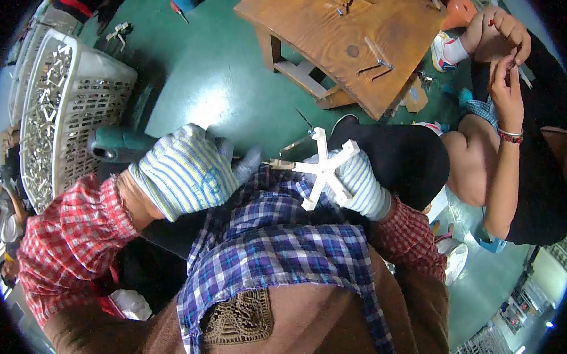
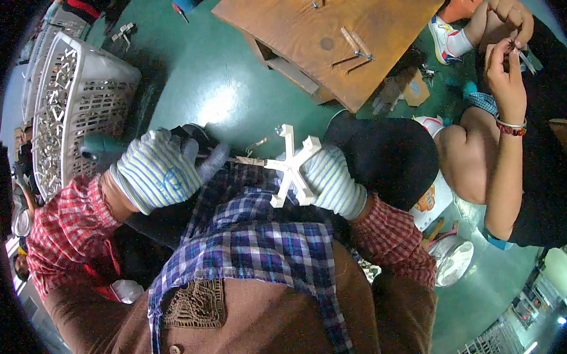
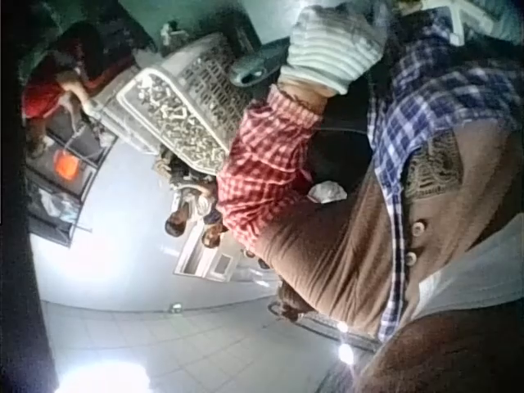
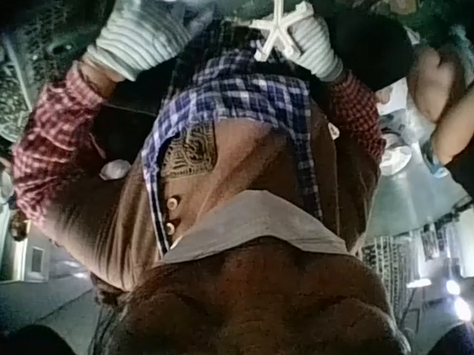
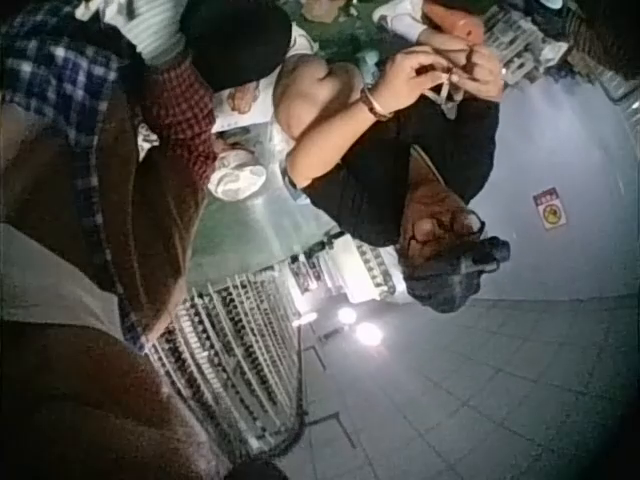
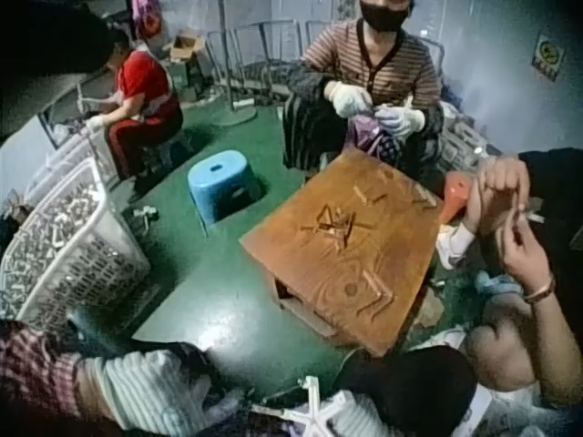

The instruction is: The person assembles a white plastic component by hand using a screwdriver to insert screws.

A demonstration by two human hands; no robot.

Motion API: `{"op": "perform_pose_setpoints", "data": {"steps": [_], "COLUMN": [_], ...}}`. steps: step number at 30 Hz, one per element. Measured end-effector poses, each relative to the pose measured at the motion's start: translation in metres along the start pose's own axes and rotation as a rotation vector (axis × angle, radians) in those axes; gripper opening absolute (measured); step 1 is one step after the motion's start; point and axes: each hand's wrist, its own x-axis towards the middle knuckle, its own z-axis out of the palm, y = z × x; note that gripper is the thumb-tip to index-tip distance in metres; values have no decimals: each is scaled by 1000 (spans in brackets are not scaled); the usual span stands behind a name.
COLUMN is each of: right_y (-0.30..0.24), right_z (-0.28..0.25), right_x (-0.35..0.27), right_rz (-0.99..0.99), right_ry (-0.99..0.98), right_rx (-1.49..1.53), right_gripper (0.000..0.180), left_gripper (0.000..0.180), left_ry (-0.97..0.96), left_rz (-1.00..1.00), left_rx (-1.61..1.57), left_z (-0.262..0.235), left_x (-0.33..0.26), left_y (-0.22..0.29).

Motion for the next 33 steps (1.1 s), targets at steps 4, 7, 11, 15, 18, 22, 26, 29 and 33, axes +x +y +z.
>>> {"op": "perform_pose_setpoints", "data": {"steps": [4,7,11,15,18,22,26,29,33], "right_y": [15,-1,-9,-28,-43,-24,-21,-19,-20], "right_z": [18,10,2,-13,-24,-13,-7,-4,-3], "right_x": [1,7,6,11,14,2,-1,-6,-4], "right_rz": [-28,66,82,153,28,-79,-97,-96,-80], "right_ry": [66,-64,252,393,463,476,547,601,658], "right_rx": [-140,-319,-244,-157,-258,-259,-296,-321,-261], "right_gripper": [29,35,25,31,36,27,31,34,35], "left_gripper": [42,43,37,20,21,25,29,34,34], "left_ry": [44,-16,7,215,376,507,457,282,260], "left_rz": [44,61,-221,-850,-688,-420,-320,-296,-256], "left_rx": [88,0,-62,-872,-862,-731,-577,-370,-344], "left_z": [-1,1,6,25,32,38,35,41,43], "left_x": [7,12,0,14,67,150,195,214,215], "left_y": [-9,-21,-43,-49,-48,-55,-61,-66,-65]}}
